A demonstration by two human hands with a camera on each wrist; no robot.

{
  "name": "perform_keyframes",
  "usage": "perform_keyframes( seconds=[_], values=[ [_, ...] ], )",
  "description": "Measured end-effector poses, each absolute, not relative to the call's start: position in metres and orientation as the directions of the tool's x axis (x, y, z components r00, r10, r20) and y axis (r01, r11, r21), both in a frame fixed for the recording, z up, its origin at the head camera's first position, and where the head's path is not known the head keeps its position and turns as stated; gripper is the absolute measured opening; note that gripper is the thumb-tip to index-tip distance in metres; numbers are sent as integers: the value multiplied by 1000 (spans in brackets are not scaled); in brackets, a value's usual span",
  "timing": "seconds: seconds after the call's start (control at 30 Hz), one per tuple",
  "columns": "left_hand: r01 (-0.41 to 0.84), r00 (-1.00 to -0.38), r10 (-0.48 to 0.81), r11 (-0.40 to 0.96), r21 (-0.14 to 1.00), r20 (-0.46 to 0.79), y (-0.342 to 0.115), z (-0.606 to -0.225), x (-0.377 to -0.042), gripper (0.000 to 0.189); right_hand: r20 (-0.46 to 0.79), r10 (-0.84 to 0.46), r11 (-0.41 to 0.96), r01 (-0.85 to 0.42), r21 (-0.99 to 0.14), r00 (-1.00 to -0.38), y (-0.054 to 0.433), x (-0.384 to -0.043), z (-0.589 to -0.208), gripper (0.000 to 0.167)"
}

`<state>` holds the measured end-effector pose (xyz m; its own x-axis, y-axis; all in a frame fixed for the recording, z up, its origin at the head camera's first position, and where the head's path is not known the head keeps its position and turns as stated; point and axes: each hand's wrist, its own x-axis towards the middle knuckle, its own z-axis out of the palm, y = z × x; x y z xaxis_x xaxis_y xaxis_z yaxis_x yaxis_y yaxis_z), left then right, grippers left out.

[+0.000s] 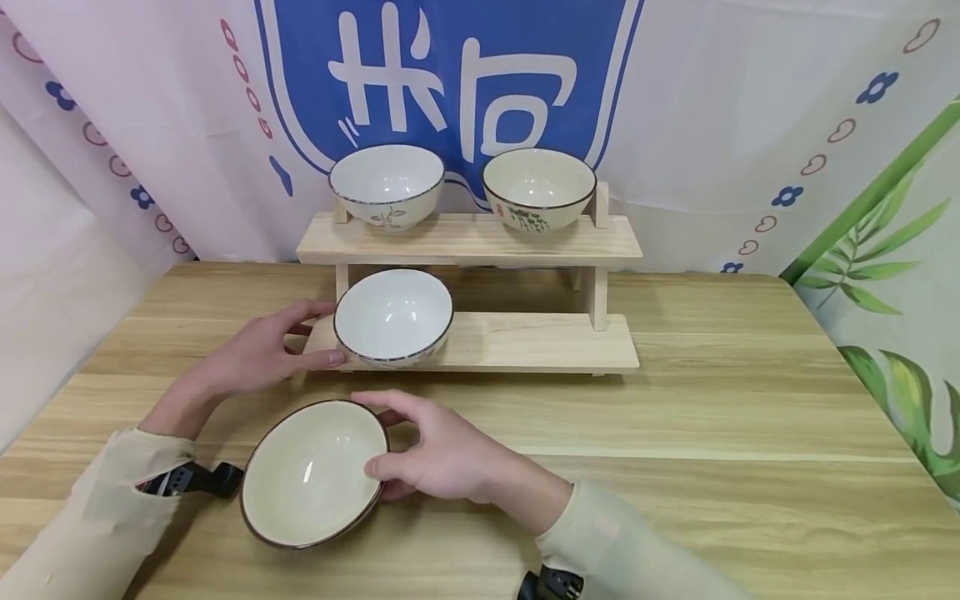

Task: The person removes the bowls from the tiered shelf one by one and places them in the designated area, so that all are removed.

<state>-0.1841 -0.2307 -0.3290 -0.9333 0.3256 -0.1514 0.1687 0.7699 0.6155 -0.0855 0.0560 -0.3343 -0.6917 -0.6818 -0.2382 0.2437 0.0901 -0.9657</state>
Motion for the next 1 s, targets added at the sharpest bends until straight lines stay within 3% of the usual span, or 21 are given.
perform_keyframes(
  seconds=[0.17, 0.5, 0.77, 1.0],
  values=[
    [167, -934, 324, 770, 616, -152, -232, -329, -184, 90, -222, -673, 65, 243, -968, -706, 56, -87, -334, 75],
    [179, -935, 326, 776, 605, -141, -232, -329, -183, 89, -210, -690, 166, 131, -977, -692, 62, -89, -330, 95],
    [184, -935, 329, 773, 607, -136, -233, -330, -182, 87, -158, -704, 192, 29, -981, -692, 80, -95, -308, 87],
    [196, -935, 331, 781, 593, -126, -233, -329, -183, 86, -89, -655, 229, -84, -970, -751, 98, -98, -280, 87]
  ],
)
